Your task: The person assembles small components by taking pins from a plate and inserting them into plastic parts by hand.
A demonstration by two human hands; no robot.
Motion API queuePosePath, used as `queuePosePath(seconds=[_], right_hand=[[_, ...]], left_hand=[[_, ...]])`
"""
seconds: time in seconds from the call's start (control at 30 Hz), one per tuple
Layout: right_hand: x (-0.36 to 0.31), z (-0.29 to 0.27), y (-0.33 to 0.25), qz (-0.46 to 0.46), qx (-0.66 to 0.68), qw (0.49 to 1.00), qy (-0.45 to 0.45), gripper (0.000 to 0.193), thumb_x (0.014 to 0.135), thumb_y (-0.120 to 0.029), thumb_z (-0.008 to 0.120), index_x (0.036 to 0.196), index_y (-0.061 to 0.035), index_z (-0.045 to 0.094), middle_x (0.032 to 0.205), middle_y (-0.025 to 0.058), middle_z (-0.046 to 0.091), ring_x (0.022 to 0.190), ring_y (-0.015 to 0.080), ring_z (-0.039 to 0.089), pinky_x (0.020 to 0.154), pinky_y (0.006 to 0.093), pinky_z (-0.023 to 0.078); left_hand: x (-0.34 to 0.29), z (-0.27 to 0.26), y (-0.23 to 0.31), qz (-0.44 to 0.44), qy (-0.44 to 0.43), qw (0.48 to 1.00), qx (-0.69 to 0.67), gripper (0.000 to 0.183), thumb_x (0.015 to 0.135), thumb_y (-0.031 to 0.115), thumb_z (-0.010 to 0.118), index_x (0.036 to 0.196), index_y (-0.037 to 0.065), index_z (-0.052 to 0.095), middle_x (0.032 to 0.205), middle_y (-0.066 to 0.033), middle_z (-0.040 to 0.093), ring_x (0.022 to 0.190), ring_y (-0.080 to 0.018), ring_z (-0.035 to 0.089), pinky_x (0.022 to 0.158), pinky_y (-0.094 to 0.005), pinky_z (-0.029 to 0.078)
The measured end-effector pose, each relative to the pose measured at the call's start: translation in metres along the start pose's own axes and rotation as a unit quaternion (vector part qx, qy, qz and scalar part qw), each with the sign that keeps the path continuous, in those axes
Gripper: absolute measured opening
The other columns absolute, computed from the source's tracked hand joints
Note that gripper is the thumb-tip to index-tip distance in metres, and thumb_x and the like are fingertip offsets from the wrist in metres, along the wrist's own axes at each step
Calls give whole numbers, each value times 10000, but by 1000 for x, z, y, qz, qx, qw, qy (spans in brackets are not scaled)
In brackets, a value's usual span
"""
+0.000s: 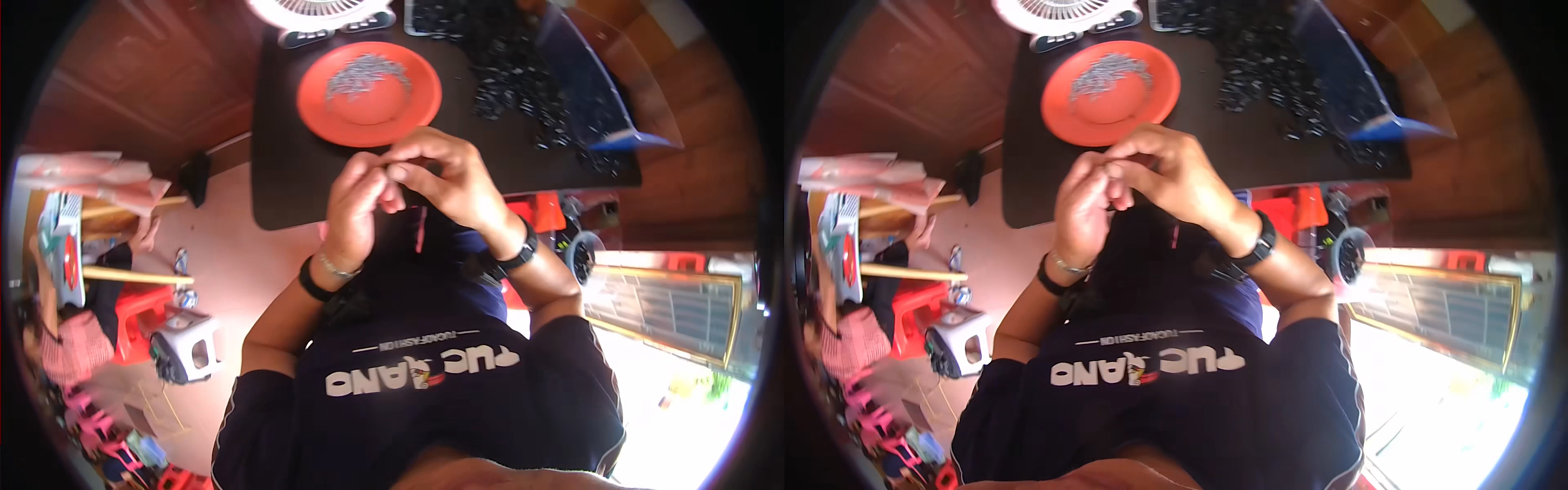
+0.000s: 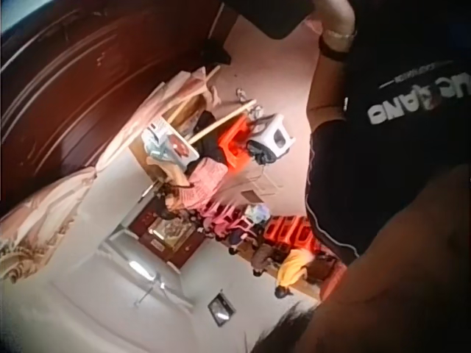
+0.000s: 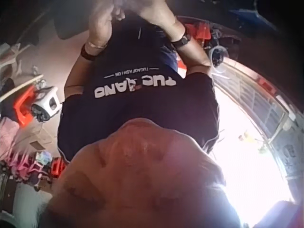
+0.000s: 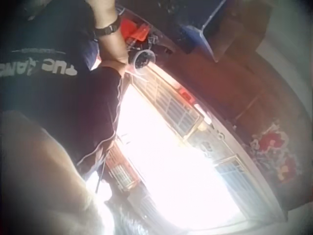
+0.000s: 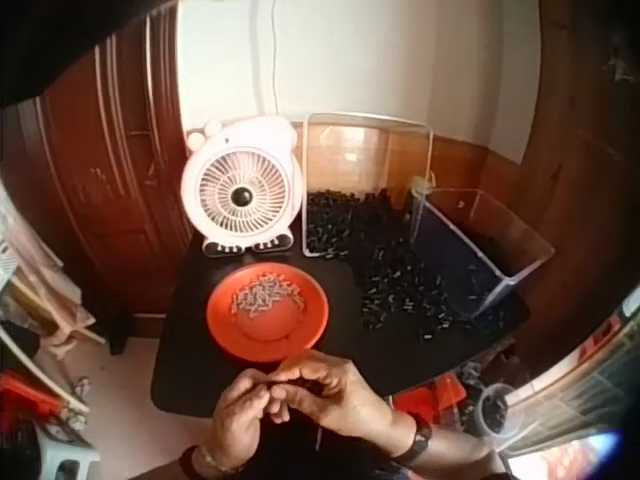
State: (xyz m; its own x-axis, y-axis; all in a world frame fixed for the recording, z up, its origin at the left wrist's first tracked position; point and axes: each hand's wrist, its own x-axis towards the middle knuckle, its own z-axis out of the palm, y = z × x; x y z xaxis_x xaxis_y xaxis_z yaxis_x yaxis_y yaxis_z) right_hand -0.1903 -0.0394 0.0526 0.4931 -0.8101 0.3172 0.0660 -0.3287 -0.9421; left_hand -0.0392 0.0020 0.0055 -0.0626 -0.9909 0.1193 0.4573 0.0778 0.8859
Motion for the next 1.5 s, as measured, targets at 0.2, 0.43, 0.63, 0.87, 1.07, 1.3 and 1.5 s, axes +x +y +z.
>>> queuePosePath(seconds=[0.2,0.43,0.63,0.87,1.07,1.3,1.5], right_hand=[[0,-2,2,-113,-241,964,20,323,667,-7,755,974,-26,653,930,129,638,868,279,644,737,337,519],[6,8,-10,-132,-293,947,9,282,652,7,747,900,-37,620,918,109,630,839,261,630,735,326,503],[3,0,-9,-101,-210,973,5,290,681,51,717,952,-36,662,954,102,635,882,226,620,800,311,483],[5,-8,-4,-117,-241,963,-23,240,724,-45,731,960,-64,692,970,107,643,899,277,628,780,340,502],[14,-77,-16,-95,-373,921,51,141,765,-25,690,905,-30,685,887,77,657,880,207,620,768,304,490],[43,-163,8,24,-485,862,144,149,799,-138,673,919,-52,695,824,70,664,738,151,612,681,263,478],[70,-173,44,74,-584,808,-23,185,798,-192,593,904,-84,698,873,96,660,847,278,628,760,364,490]], left_hand=[[1,3,0,-59,19,996,-58,247,902,255,517,962,18,548,747,-47,575,634,-136,563,576,-251,451],[-1,0,2,-76,10,993,-93,232,913,257,518,962,33,550,741,-44,589,627,-127,568,595,-237,455],[1,3,5,-89,-37,988,-122,276,911,243,501,1013,-6,566,807,-53,597,666,-143,582,611,-247,455],[0,-1,8,-64,-4,996,-56,212,904,210,492,952,19,573,795,-38,582,697,-123,570,625,-237,443],[9,-19,7,-65,-12,997,-47,213,944,203,434,958,5,513,789,-39,518,697,-151,546,640,-254,419],[12,-16,5,-60,-38,997,-26,229,965,218,410,958,10,505,763,-26,488,666,-143,517,629,-262,404],[11,-20,4,-47,-39,998,-26,236,964,223,401,950,8,496,755,-32,469,666,-156,506,629,-269,389]])
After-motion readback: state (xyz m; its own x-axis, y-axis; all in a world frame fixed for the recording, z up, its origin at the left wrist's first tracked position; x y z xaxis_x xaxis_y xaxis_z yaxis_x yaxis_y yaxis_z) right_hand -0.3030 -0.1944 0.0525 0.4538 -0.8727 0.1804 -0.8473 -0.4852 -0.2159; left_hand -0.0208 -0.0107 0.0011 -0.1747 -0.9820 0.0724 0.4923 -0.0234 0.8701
